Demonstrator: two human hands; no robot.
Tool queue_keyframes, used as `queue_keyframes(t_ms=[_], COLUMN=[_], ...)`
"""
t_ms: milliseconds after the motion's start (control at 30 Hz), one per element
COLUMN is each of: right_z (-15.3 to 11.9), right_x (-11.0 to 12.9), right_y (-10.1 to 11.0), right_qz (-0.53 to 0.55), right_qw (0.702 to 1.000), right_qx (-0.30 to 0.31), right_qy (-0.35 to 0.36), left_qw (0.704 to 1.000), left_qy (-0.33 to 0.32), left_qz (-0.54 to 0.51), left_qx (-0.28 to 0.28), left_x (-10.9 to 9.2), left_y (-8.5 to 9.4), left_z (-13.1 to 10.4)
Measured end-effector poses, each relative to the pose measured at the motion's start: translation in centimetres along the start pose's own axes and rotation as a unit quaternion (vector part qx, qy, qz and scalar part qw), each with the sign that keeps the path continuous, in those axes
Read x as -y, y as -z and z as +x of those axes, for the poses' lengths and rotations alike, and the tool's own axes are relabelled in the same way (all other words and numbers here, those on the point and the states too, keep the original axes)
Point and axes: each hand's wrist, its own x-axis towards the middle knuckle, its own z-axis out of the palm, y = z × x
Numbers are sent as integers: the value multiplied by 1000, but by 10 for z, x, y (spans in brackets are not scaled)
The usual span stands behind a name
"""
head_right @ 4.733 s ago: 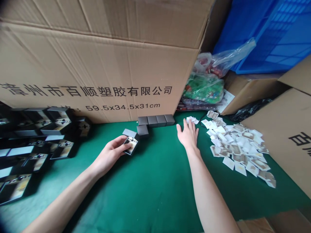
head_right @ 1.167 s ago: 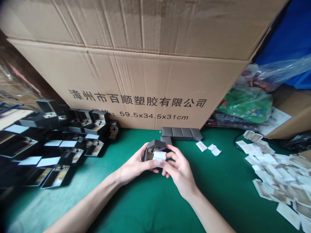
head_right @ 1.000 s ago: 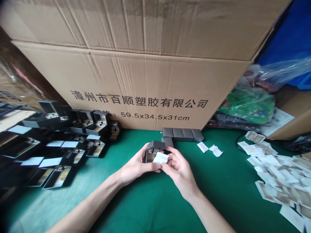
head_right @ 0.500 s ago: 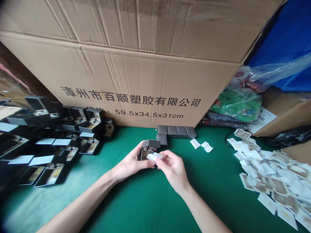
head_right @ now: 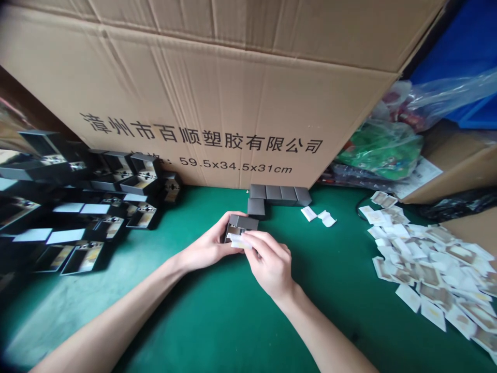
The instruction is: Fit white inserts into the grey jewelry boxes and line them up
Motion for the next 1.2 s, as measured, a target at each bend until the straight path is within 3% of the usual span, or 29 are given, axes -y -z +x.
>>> queue_keyframes(t_ms=[233, 633, 833, 1200], right_z=[1, 1, -2, -1], right_x=[-1, -8, -10, -6], right_y=[-1, 3, 0, 1], right_qz=[-53, -82, -75, -97], right_qw=[996, 993, 995, 992], right_qx=[23, 50, 50, 54], right_qy=[72, 73, 46, 63], left_qw=[999, 998, 998, 995], left_qy=[-14, -19, -29, -48], left_qz=[37, 21, 44, 74], left_qx=[-12, -48, -47, -39], left_x=[4, 8, 6, 5], left_y=[-4, -9, -10, -12], left_z=[0, 5, 3, 1])
